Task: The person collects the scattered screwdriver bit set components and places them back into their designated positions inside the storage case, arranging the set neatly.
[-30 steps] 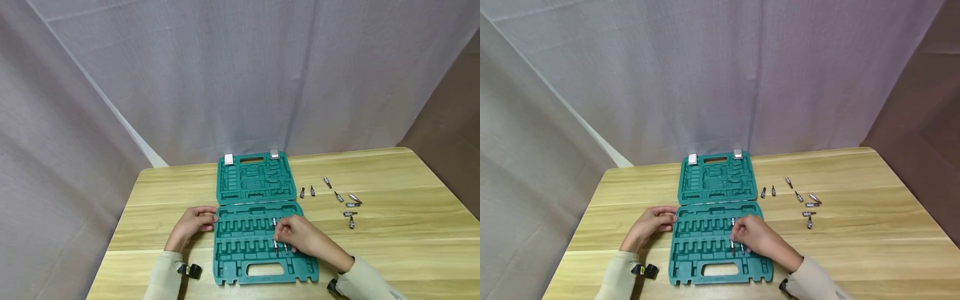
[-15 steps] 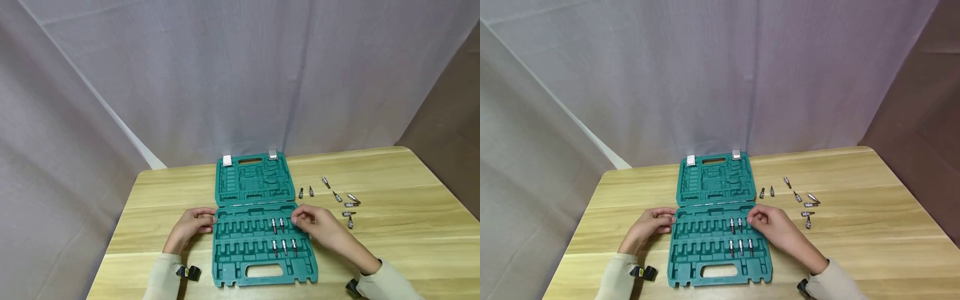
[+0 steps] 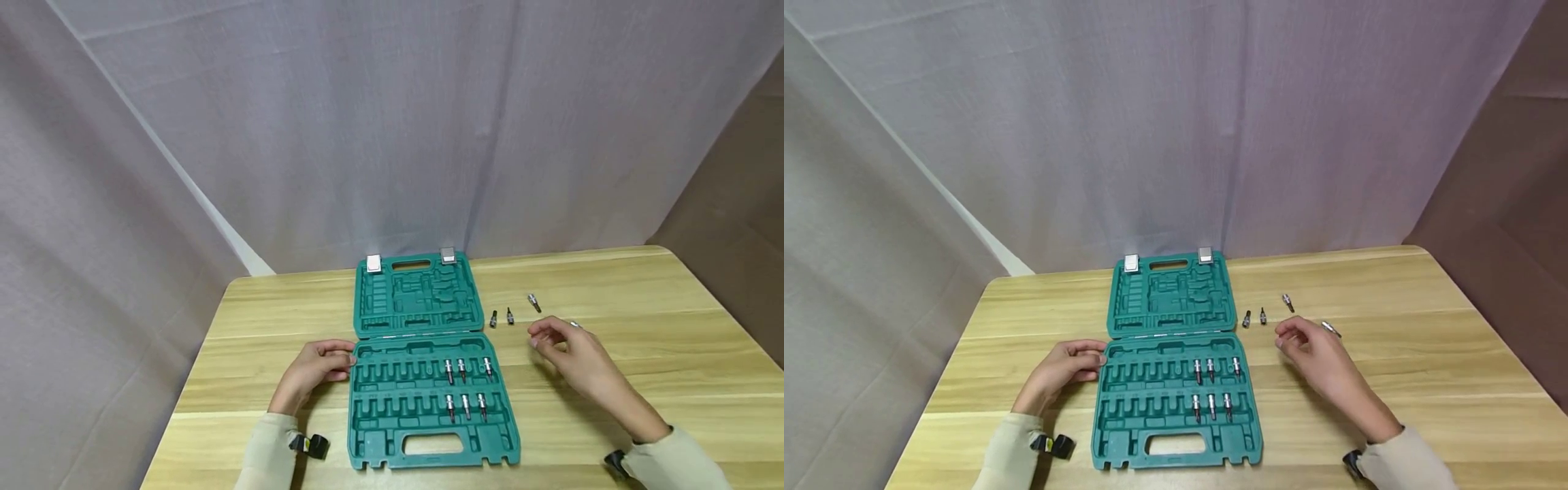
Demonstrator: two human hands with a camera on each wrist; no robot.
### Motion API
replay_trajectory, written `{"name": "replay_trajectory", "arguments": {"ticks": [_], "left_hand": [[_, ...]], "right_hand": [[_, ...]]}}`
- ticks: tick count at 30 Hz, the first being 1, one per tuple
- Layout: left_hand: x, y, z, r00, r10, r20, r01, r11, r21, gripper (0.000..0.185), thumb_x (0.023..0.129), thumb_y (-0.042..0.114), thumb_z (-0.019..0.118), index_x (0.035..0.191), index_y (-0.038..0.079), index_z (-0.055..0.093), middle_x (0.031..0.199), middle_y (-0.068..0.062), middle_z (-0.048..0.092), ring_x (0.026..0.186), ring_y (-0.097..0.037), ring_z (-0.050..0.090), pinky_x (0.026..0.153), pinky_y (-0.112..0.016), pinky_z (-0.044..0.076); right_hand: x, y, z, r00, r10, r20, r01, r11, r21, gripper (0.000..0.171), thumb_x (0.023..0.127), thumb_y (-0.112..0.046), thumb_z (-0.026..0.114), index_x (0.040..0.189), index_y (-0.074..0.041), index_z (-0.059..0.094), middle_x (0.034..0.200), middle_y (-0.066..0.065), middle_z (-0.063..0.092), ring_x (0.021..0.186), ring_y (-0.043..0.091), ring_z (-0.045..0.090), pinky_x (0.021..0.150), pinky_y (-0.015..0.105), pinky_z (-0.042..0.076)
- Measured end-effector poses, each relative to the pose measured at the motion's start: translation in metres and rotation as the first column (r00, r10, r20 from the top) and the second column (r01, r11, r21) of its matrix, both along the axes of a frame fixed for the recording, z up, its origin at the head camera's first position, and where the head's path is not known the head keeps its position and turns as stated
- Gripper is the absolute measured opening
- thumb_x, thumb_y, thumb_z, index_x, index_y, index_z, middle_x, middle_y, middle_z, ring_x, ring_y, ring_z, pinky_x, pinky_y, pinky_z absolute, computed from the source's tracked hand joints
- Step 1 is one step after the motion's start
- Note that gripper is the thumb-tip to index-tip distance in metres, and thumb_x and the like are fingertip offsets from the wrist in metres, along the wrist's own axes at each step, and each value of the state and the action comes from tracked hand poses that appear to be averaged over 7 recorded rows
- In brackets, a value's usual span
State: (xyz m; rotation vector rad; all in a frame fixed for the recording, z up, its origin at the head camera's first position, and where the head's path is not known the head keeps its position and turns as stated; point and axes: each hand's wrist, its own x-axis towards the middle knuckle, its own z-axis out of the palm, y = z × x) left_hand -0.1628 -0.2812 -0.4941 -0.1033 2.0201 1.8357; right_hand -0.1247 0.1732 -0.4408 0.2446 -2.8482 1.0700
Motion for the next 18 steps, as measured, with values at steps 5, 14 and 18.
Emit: {"name": "replay_trajectory", "arguments": {"ticks": [5, 14, 18], "left_hand": [[0.0, 0.0, -0.002, 1.0, 0.003, -0.005, -0.003, 1.0, 0.0, 0.039, 0.095, 0.004, 0.071, 0.131, -0.008, 0.067, 0.097, -0.006, 0.077, 0.083, -0.013, 0.072, 0.071, -0.023, 0.062], [0.001, 0.001, -0.004, 1.0, 0.012, 0.004, -0.012, 1.0, -0.004, 0.037, 0.095, 0.003, 0.07, 0.131, -0.007, 0.067, 0.099, -0.007, 0.077, 0.083, -0.013, 0.071, 0.071, -0.023, 0.062], [0.001, 0.001, -0.001, 1.0, 0.018, -0.004, -0.018, 1.0, -0.011, 0.036, 0.096, 0.004, 0.07, 0.13, -0.007, 0.068, 0.1, -0.007, 0.077, 0.083, -0.014, 0.071, 0.072, -0.023, 0.062]], "right_hand": [[-0.001, 0.018, -0.013, 0.999, -0.028, -0.018, 0.029, 0.998, 0.057, 0.017, 0.101, -0.009, 0.071, 0.116, -0.001, 0.071, 0.108, 0.012, 0.071, 0.095, 0.024, 0.065, 0.077, 0.032, 0.057], [-0.008, 0.047, -0.024, 0.998, -0.023, -0.051, 0.031, 0.987, 0.159, 0.019, 0.096, 0.006, 0.069, 0.115, 0.006, 0.068, 0.103, 0.023, 0.065, 0.089, 0.034, 0.065, 0.07, 0.042, 0.054], [-0.011, 0.054, -0.025, 0.997, -0.013, -0.073, 0.027, 0.98, 0.196, 0.025, 0.089, 0.014, 0.067, 0.113, 0.008, 0.067, 0.102, 0.026, 0.065, 0.091, 0.04, 0.064, 0.075, 0.054, 0.054]]}}
